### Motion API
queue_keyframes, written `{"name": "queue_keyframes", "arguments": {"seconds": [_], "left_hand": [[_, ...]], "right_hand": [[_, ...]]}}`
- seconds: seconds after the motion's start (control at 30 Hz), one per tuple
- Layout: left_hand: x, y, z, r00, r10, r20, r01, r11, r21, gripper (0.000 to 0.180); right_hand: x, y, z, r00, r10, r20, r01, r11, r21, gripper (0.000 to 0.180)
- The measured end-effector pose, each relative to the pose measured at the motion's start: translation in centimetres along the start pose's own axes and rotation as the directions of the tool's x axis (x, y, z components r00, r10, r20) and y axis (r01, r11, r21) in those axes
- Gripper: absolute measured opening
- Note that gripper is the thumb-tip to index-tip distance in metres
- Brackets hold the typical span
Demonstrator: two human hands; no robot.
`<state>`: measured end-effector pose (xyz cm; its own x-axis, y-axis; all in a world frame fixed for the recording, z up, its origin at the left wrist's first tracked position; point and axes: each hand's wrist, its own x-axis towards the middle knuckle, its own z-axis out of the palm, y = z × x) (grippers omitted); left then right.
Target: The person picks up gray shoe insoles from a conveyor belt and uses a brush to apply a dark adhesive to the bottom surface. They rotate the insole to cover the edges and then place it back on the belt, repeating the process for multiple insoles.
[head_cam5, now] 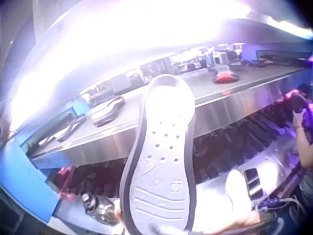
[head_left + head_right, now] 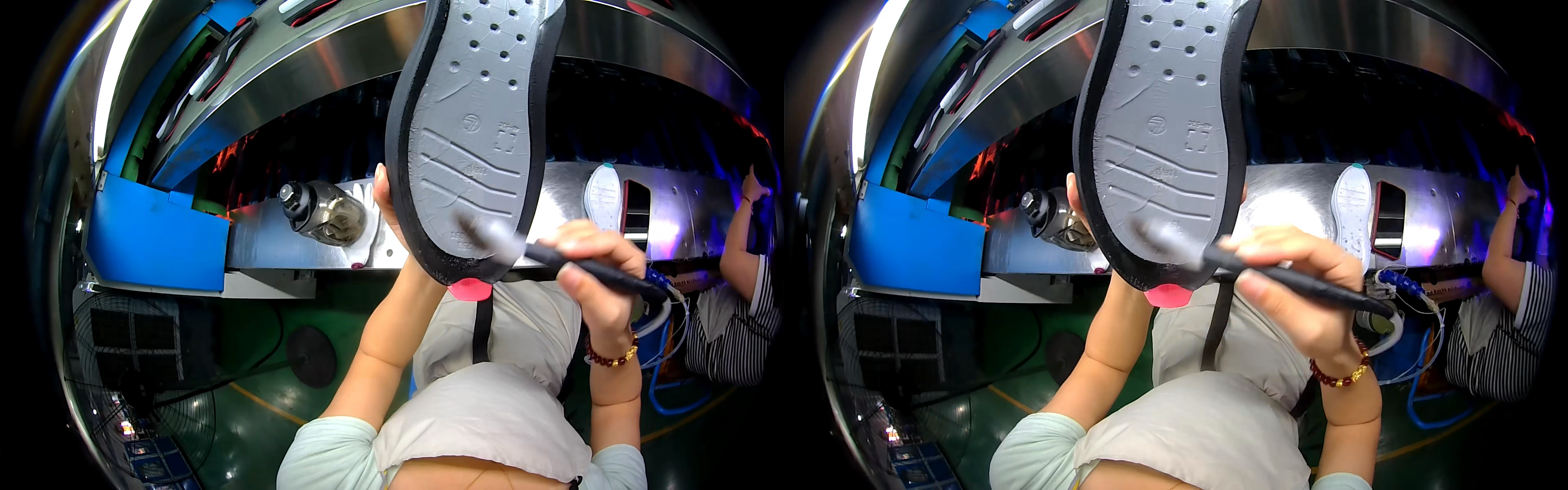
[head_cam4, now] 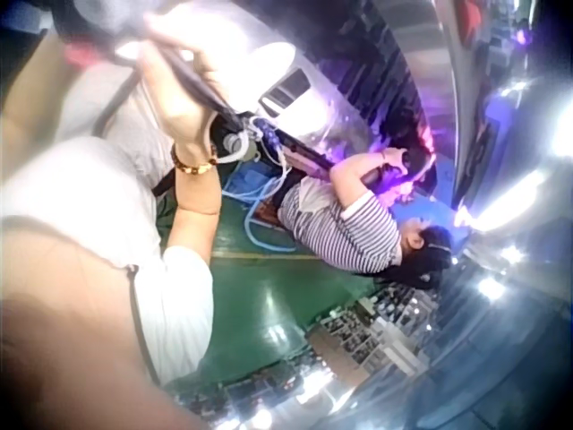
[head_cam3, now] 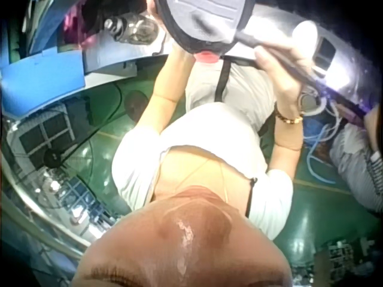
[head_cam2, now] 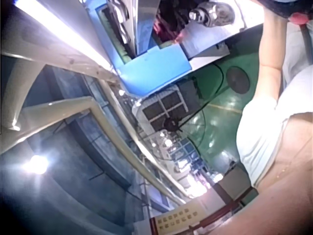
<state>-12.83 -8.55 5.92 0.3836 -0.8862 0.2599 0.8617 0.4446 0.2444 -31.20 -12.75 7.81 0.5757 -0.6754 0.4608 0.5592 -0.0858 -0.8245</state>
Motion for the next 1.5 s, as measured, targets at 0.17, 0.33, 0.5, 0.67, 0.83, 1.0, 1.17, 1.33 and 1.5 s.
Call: {"name": "queue_keyframes", "arguments": {"seconds": [0.17, 0.33, 0.5, 0.67, 0.83, 1.0, 1.17, 1.33, 1.5], "left_hand": [[0.5, -0.3, -0.9, 0.988, 0.017, 0.152, -0.012, 0.999, -0.034, 0.054], [0.4, -0.1, -0.8, 0.996, -0.011, 0.088, 0.015, 0.999, -0.046, 0.051], [1.4, -0.5, -1.4, 0.993, 0.080, 0.087, -0.077, 0.996, -0.041, 0.043], [1.0, 0.3, -0.4, 0.999, 0.045, -0.018, -0.042, 0.992, 0.118, 0.035], [1.3, 0.8, 0.0, 0.999, 0.018, -0.046, -0.007, 0.975, 0.221, 0.030], [1.9, 1.4, -0.5, 0.999, -0.027, -0.046, 0.037, 0.976, 0.215, 0.028], [1.8, 1.8, 0.0, 0.955, -0.291, -0.051, 0.294, 0.951, 0.091, 0.035], [1.3, 1.3, 0.9, 0.781, -0.579, -0.235, 0.614, 0.779, 0.124, 0.037], [-0.3, 1.1, 0.9, 0.624, -0.679, -0.388, 0.781, 0.566, 0.265, 0.043]], "right_hand": [[0.6, 0.6, 2.2, 0.935, -0.310, 0.172, 0.348, 0.713, -0.608, 0.021], [-0.1, -0.9, 1.8, 0.987, -0.080, 0.138, 0.117, 0.951, -0.285, 0.019], [0.2, 0.3, 1.2, 0.981, -0.080, 0.178, 0.153, 0.882, -0.445, 0.017], [0.7, -0.5, -0.9, 0.993, 0.055, 0.102, -0.049, 0.997, -0.057, 0.021], [2.1, -0.1, -1.3, 0.899, 0.078, 0.431, 0.071, 0.945, -0.319, 0.016], [1.0, 0.5, -1.3, 0.943, 0.128, 0.308, -0.024, 0.947, -0.320, 0.017], [0.1, -0.6, -0.1, 0.757, 0.185, 0.626, 0.077, 0.927, -0.366, 0.017], [1.6, 0.1, -2.6, 0.860, 0.127, 0.495, 0.081, 0.922, -0.378, 0.013], [2.3, -2.0, -3.0, 0.594, 0.326, 0.735, 0.198, 0.827, -0.527, 0.009]]}}
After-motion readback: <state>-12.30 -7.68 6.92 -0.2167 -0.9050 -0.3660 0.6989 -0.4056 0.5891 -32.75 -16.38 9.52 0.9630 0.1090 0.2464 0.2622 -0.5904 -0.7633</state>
